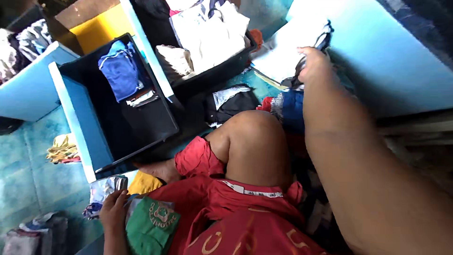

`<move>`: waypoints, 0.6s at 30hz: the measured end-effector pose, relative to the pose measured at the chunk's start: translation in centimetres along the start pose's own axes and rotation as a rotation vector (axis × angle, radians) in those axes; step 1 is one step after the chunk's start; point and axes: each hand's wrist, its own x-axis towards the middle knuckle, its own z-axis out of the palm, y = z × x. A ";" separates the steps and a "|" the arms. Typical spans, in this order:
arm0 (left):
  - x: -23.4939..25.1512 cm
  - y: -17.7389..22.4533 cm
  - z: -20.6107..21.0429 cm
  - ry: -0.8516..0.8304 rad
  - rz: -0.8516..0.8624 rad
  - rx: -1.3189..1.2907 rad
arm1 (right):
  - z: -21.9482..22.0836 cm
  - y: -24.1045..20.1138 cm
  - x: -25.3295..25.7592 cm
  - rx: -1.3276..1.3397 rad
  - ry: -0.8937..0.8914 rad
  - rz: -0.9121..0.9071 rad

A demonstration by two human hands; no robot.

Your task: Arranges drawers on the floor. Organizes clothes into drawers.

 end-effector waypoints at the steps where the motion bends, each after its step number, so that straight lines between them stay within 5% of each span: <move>1: 0.1 -0.2 -0.1 0.004 0.005 -0.004 | 0.4 -0.5 -0.1 -0.043 -0.026 -0.013; 18: -0.2 0.2 0.0 -0.030 -0.013 -0.011 | 1.4 -3.2 0.3 -0.085 -0.051 -0.060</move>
